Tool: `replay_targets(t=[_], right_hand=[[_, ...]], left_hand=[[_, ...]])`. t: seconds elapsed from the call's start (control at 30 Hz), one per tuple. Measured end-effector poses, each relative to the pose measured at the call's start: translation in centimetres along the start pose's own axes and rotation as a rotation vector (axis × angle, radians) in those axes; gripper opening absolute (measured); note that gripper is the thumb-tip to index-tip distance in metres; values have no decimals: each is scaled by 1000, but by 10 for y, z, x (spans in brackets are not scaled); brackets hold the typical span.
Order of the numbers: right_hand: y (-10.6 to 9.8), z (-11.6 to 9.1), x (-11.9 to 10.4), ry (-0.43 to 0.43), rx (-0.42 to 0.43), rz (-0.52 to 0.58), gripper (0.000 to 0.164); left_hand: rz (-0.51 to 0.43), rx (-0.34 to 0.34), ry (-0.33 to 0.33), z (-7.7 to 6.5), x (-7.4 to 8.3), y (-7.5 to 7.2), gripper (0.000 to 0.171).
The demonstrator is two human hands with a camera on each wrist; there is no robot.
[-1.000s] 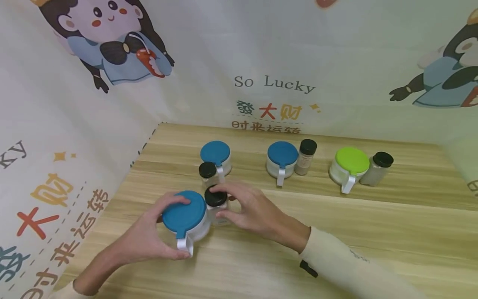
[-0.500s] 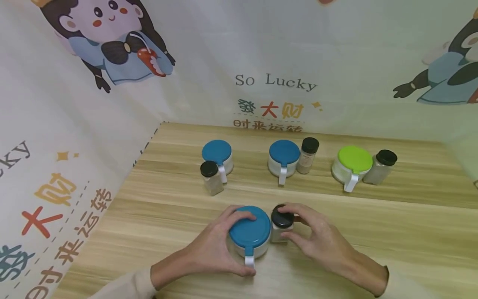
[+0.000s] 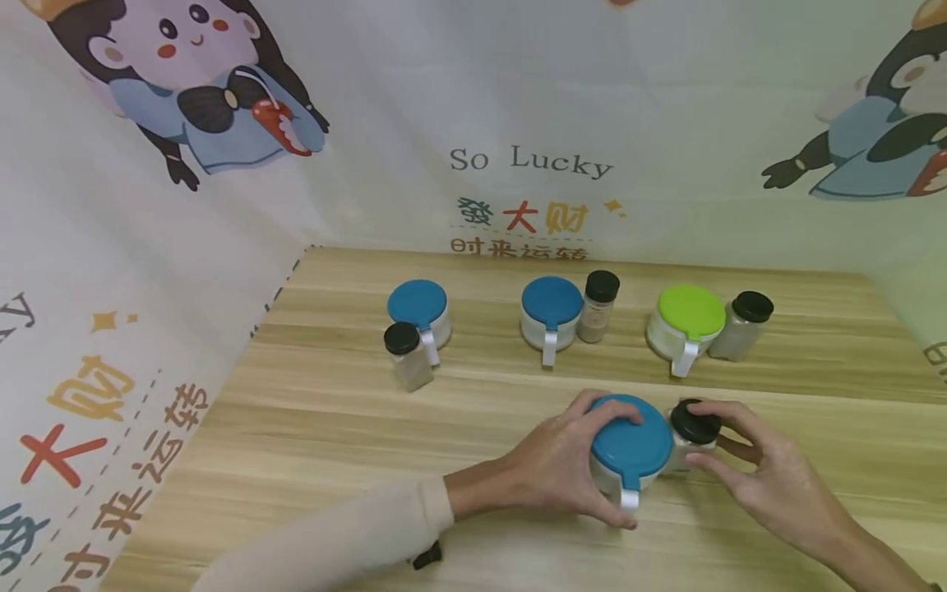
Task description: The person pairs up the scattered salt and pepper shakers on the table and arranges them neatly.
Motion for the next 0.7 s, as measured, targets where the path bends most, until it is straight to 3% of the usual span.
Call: replay_targets(t=[0.2, 0.37, 0.53, 0.7], right_hand=[[-28, -10, 26, 6, 70, 2, 67], [-42, -14, 48, 33, 96, -18, 67], [-52, -18, 66, 83, 79, -24, 60], [-61, -20, 77, 112, 50, -21, 58]], left_hand=[[58, -45, 35, 54, 10, 1, 94], [108, -89, 41, 90, 8, 6, 94], [78, -114, -8, 113, 3, 16, 93], [76, -115, -29, 125, 6, 26, 92]])
Point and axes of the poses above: each hand's wrist, its own z-axis towards the middle knuckle, its own y-axis out of the palm, x = y × z, the point moved 3 cm from there along z, towards the middle knuckle, and after that the axes turned 13 degrees about -x, right-handed, at the moved point
